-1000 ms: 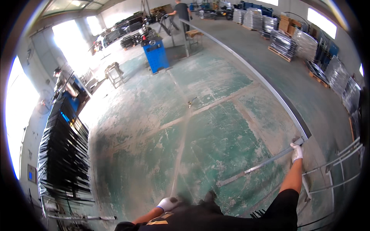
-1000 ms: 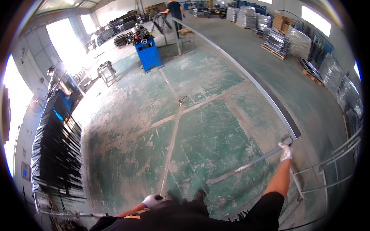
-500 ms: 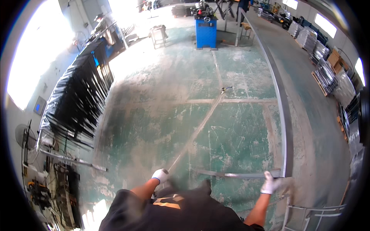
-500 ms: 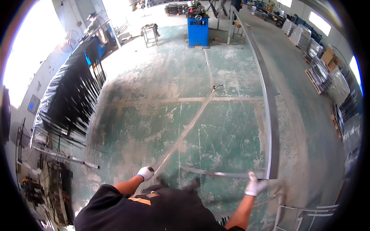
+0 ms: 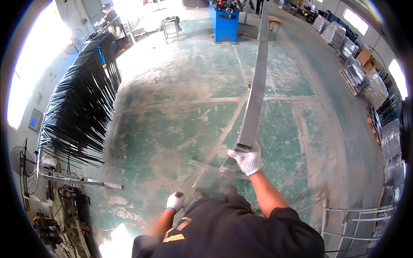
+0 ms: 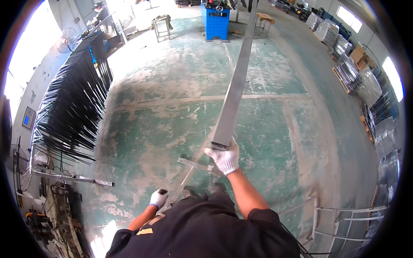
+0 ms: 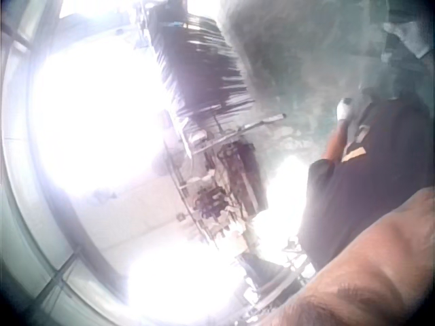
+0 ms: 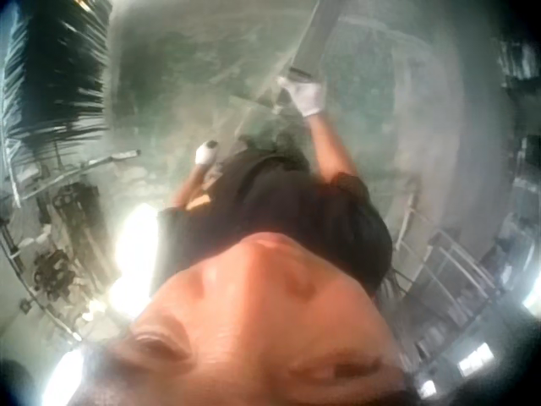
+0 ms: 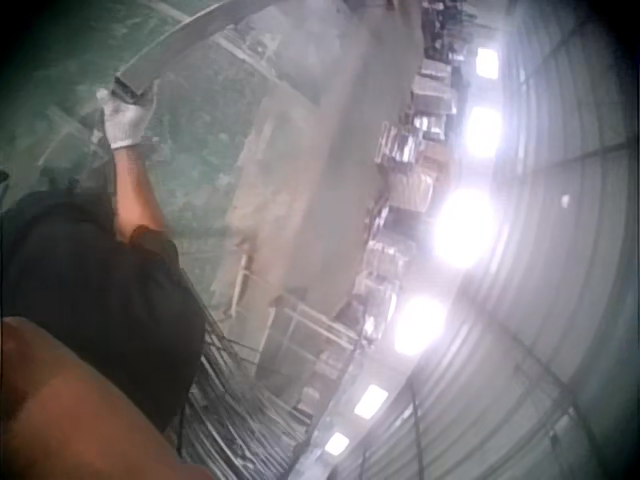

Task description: The person feeds long black metal rods into a bending machine, operates the machine to bend them, and then removes the bent rods. They also measure a bent rod on a wooden table using a tape measure and place the finished pieces onto a metal rack.

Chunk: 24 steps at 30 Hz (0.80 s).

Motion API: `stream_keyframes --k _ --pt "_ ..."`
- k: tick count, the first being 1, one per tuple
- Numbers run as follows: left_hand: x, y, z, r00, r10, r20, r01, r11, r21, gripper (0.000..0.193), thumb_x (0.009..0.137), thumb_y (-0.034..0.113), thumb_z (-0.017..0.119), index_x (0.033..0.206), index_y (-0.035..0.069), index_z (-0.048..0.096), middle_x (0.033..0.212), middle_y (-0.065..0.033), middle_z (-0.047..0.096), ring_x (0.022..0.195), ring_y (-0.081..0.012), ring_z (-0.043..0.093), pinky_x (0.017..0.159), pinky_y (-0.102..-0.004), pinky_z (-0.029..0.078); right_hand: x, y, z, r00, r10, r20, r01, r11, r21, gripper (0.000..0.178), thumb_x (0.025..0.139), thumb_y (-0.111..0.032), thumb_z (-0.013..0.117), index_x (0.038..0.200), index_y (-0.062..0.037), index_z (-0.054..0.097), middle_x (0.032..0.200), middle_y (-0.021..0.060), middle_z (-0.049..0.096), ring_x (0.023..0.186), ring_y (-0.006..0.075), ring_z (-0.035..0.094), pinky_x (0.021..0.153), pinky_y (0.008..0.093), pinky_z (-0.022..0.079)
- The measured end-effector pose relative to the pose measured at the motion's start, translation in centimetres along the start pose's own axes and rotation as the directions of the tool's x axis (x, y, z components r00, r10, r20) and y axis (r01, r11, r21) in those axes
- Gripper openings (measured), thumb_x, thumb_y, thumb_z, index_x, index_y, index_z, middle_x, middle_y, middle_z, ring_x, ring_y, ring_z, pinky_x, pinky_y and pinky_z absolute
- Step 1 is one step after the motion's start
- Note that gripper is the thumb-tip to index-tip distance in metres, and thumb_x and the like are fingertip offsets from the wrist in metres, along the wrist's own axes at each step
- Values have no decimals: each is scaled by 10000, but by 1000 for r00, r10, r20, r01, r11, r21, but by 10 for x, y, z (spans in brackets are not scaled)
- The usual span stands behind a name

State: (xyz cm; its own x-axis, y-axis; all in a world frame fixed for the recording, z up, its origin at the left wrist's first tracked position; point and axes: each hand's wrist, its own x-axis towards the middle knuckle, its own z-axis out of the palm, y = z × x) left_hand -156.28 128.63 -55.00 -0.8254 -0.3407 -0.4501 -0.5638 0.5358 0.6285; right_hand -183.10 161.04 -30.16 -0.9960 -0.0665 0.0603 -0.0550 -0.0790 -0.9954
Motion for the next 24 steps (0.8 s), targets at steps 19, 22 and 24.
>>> stream_keyframes --k 19,22,24 --pt "-131 -127 -55 800 -526 -289 357 804 -476 309 906 168 666 1134 -19 761 1035 -188 786 979 -269 754 910 -362 568 10 -1 134 893 -131 431 87 989 120 386 829 31 680 1202 0 585 998 127 649 980 266 648 963 481 528" --pt "-109 -172 -109 788 -558 -261 321 734 -599 321 923 141 663 1177 -39 743 972 -147 780 836 -188 718 799 -329 573 -18 6 201 897 -111 428 67 991 116 368 841 43 680 1195 3 590 1011 135 663 984 271 664 965 469 531" --pt "-99 -195 -151 805 -494 -330 195 745 -638 326 935 143 664 1198 -41 724 1011 -146 773 858 -189 713 816 -323 567 -17 9 240 914 -129 385 88 988 123 347 851 50 675 1187 5 600 1018 139 674 984 274 675 964 459 534"
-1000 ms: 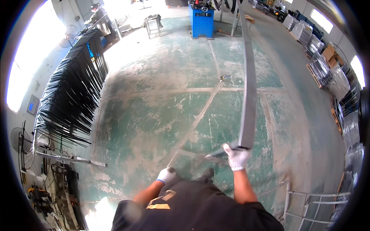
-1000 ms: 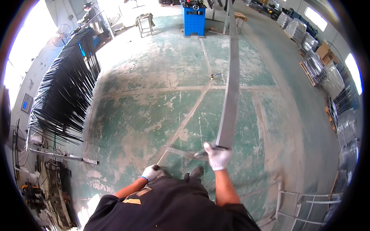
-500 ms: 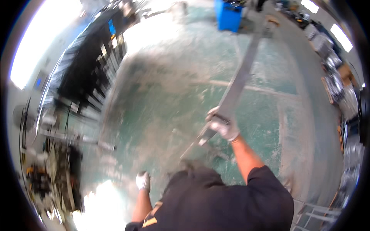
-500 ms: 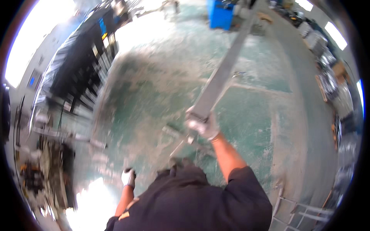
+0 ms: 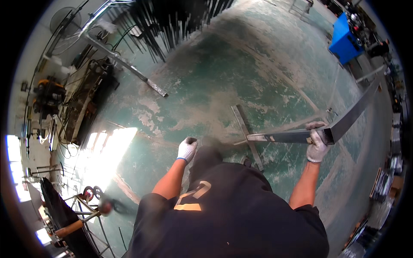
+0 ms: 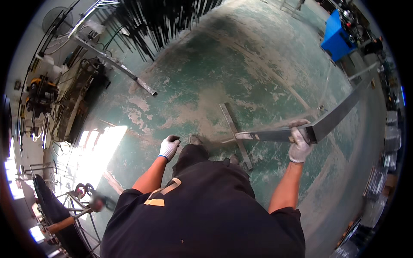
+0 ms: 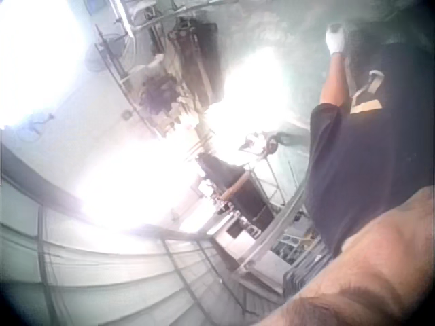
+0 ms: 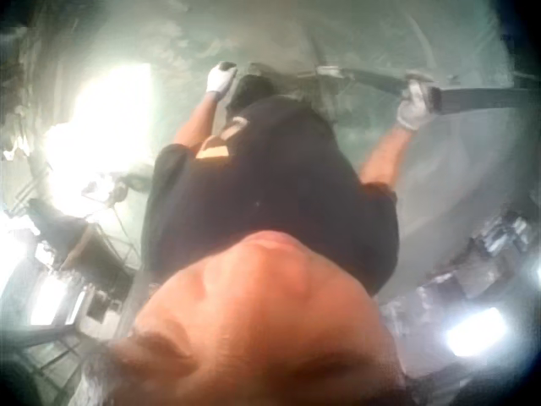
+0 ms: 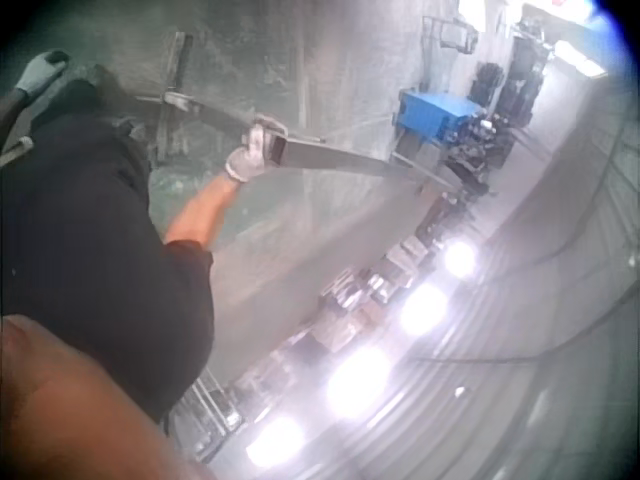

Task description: The person feeds long black metal rods into a bending machine, operates the machine to bend them, and then removes the bent rods. They also measure a bent rod on a wooden table using a tape measure and place the finished pieces onto a metal rack.

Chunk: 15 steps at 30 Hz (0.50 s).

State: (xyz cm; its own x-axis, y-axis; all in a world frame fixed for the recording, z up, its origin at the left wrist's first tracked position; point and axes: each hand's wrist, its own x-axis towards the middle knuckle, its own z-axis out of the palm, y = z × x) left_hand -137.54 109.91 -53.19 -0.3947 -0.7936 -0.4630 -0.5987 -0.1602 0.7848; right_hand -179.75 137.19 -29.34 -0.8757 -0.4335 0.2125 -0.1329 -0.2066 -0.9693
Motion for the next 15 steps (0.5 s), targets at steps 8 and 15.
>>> stream_keyframes --k 8,15 --pt "78 -65 -197 886 -331 -325 124 843 -523 226 921 57 708 1140 16 670 818 -52 669 627 -116 583 541 -277 488 95 43 63 987 102 -123 -103 995 -5 281 879 -24 704 1143 -99 644 988 65 721 826 142 683 509 224 390" --pt "76 -34 -180 918 -348 -189 235 863 -447 103 835 -17 586 833 83 562 657 9 481 519 -102 476 456 -268 380 114 45 107 989 64 -132 -62 998 20 340 761 12 801 1076 -51 690 964 46 733 871 157 709 768 298 570"
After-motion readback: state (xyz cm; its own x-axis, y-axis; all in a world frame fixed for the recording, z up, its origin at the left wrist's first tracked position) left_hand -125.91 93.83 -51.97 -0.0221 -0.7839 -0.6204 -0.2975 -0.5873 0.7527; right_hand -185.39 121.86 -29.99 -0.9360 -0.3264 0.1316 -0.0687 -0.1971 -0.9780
